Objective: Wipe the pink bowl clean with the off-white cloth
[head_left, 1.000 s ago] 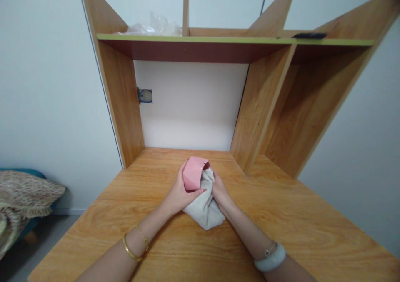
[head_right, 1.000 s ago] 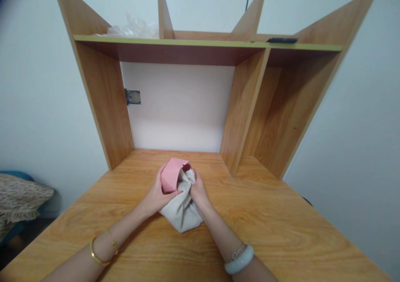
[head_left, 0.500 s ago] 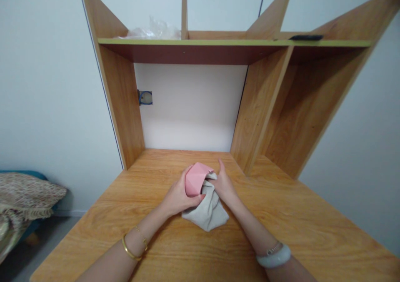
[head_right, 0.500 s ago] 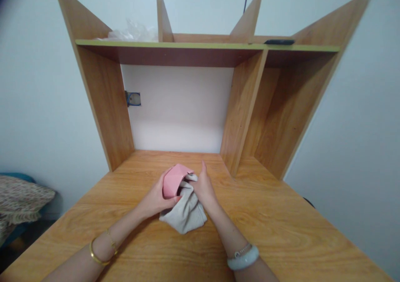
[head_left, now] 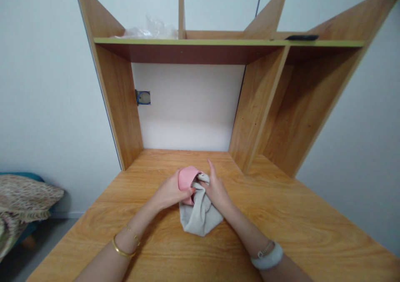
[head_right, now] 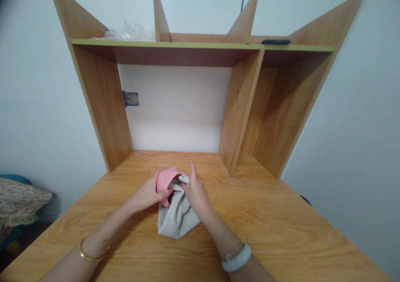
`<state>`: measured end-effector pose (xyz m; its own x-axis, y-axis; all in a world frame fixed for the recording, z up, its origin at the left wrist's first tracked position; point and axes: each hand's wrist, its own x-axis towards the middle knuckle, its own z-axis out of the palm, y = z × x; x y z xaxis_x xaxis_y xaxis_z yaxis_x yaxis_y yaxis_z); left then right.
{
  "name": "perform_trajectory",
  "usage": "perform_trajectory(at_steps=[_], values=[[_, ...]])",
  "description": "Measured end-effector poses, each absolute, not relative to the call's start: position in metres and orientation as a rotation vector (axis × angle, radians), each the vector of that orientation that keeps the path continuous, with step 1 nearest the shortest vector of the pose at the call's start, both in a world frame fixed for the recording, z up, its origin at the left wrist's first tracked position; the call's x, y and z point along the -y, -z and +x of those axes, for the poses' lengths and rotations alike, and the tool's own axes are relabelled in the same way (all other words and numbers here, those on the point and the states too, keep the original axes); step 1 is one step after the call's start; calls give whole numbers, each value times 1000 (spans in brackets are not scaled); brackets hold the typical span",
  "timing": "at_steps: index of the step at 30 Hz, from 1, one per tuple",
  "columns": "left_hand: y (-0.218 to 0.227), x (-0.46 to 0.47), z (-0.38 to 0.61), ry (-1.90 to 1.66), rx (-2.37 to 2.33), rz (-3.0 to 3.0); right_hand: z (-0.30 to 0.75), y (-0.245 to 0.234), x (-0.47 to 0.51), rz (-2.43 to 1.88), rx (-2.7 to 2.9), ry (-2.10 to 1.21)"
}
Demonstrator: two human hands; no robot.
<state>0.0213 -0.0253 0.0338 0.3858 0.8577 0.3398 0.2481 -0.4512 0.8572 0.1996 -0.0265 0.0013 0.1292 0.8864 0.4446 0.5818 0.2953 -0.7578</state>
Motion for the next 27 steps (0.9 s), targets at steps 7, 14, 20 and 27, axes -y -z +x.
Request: perform_trajectory(at_steps=[7,14,20,27], values=[[-23,18,30,-1149,-793,1751,200,1,20,-1229,1359,-445],[-17,24,43,-1197,-630,1640,194,9,9,-1075,1161,-592],[-19,31,44,-1305,-833,1801,183,16,10,-1054,1175,-637],[-25,39,39,-1236,-950,2066,196,12,5,-1222,1294,-591]])
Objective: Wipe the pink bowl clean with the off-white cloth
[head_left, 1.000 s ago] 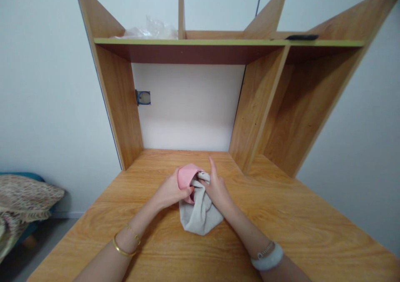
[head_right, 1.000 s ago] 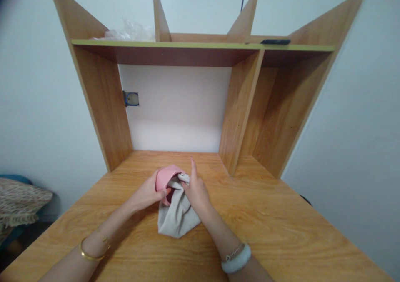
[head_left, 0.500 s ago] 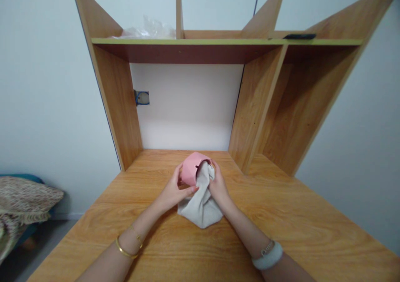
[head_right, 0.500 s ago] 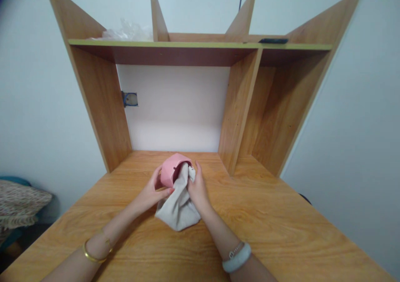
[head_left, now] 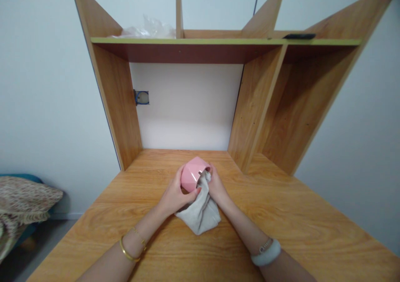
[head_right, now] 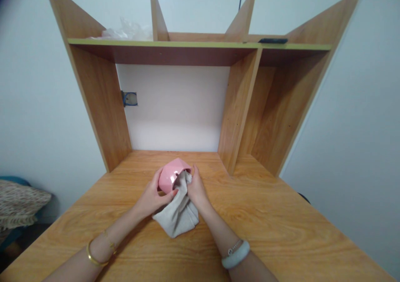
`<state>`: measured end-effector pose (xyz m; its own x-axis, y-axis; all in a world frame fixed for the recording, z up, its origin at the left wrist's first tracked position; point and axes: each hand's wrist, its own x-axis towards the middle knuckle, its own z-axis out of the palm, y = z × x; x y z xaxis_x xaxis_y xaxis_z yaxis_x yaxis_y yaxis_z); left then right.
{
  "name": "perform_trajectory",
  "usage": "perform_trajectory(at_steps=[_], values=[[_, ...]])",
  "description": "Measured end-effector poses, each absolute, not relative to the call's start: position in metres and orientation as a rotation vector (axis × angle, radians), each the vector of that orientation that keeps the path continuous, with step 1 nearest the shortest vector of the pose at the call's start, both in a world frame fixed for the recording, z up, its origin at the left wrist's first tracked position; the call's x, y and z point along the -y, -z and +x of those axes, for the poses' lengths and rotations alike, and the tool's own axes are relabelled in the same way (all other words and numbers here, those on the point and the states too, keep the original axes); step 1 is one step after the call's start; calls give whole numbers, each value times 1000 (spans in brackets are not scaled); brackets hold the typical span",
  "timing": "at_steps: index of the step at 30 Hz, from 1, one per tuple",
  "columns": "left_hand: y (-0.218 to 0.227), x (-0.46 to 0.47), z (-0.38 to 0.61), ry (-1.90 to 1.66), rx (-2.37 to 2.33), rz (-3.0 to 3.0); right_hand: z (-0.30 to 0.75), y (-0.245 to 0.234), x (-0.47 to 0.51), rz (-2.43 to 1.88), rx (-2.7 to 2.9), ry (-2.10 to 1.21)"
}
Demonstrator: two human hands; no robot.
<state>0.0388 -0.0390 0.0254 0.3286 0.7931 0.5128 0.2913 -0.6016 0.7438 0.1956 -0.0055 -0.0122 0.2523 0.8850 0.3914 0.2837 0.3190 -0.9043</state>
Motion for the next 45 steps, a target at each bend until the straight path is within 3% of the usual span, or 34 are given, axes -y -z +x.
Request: perform_trajectory(at_steps=[16,32,45], values=[[-24,40,39,-1103,-992,2207,214,-30,38,-1532,1656,-6],[-21,36,39,-1208,-692,1867,204,-21,28,-1234,1253,-432],[-26,40,41,-1292,-854,1952,199,-4,14,-1313,1328,-578]])
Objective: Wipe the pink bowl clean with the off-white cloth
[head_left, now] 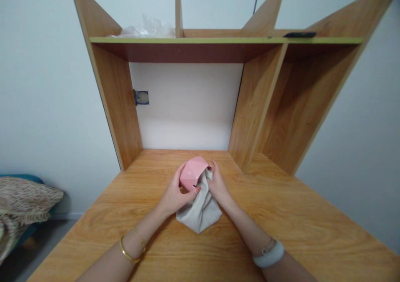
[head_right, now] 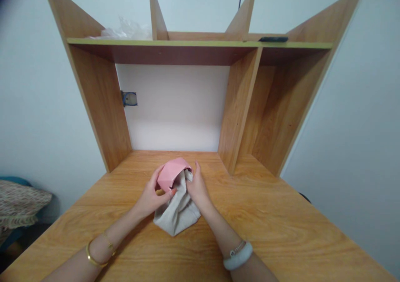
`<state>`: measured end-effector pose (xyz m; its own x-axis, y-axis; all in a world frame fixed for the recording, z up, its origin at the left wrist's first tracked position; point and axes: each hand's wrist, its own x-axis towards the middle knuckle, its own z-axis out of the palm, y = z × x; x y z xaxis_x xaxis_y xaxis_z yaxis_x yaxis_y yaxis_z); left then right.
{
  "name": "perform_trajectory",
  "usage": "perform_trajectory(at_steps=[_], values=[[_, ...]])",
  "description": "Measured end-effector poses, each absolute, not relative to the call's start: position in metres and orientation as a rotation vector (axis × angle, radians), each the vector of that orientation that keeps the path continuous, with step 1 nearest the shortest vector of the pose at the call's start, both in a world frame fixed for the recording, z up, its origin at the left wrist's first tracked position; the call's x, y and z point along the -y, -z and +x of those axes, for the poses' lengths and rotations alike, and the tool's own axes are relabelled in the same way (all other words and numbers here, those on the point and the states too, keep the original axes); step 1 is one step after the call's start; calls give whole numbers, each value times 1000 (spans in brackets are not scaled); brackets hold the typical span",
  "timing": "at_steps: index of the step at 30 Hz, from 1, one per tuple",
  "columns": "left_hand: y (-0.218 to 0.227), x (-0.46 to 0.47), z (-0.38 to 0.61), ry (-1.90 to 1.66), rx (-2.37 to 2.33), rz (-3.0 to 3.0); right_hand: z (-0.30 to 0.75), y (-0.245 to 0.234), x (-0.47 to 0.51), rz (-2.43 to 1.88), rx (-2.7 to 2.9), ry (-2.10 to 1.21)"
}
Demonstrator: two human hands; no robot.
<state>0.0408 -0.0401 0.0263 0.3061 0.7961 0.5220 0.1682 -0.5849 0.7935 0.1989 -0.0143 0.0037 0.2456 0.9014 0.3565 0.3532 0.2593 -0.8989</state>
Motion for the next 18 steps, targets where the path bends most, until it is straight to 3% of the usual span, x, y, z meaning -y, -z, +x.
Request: perform_trajectory(at_steps=[18], values=[[-26,41,45,-1121,-1115,2096,218,-30,34,-1737,1731,19]])
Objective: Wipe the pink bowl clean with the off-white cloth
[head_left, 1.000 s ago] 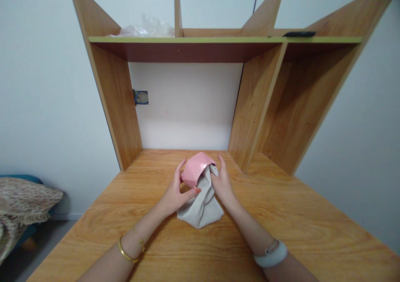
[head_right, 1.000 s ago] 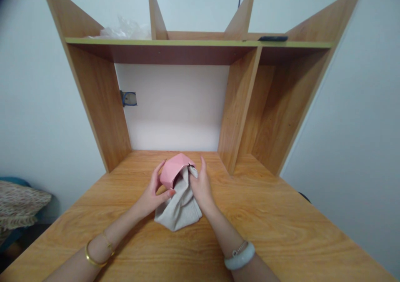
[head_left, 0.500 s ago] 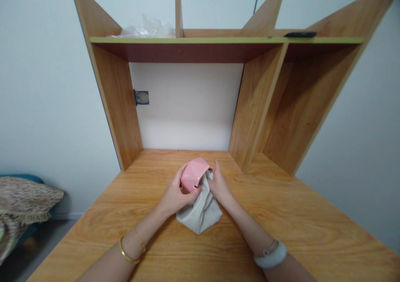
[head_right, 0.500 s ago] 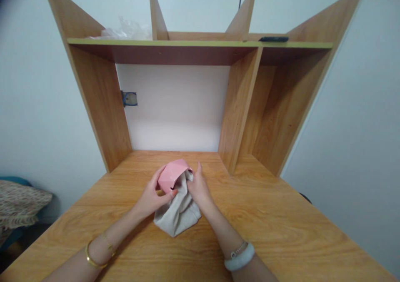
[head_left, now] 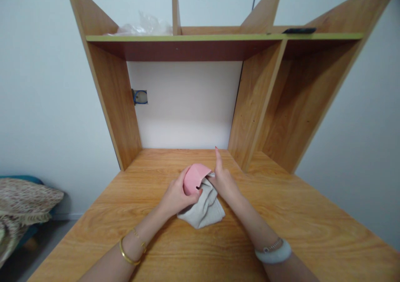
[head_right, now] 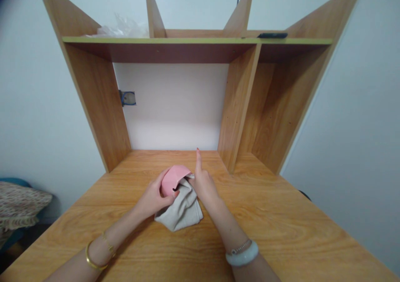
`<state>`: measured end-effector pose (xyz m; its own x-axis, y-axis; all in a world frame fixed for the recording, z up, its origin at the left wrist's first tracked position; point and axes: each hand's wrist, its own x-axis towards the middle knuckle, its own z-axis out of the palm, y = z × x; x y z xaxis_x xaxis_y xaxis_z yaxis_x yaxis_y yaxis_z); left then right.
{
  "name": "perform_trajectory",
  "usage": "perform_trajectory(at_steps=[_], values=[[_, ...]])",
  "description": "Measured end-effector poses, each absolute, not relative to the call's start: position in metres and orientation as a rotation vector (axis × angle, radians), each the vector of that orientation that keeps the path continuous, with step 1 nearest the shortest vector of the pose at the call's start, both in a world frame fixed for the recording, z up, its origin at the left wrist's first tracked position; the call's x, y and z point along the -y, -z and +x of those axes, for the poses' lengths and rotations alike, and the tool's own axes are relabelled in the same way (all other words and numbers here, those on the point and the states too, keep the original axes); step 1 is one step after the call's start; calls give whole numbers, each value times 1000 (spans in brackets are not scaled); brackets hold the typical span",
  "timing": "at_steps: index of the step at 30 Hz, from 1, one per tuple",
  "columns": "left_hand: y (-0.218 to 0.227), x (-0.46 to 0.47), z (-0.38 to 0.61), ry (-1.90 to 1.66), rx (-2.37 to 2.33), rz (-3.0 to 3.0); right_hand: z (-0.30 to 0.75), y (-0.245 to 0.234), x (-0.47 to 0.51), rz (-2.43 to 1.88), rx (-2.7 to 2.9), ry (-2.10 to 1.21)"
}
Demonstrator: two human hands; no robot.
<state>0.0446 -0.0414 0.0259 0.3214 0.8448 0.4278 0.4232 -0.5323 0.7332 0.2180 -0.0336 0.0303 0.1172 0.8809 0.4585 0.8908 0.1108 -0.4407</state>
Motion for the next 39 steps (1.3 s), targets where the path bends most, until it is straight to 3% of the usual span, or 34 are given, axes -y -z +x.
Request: perform_trajectory(at_steps=[12,17,21,28,39], values=[[-20,28,44,-1334,-1222,1859,206,-21,33,-1572,1570,159],[-21,27,41,-1385,-1208,1848,203,-41,47,-1781,1603,129],[-18,26,41,-1356,-1196,1857,206,-47,53,-1920,1848,-173],[-19,28,41,-1377,-1220,1912,207,-23,38,-1693,1797,-798],[-21,42,44,-1323,-1079,1949,208,-8,17,-1447,1542,-838]])
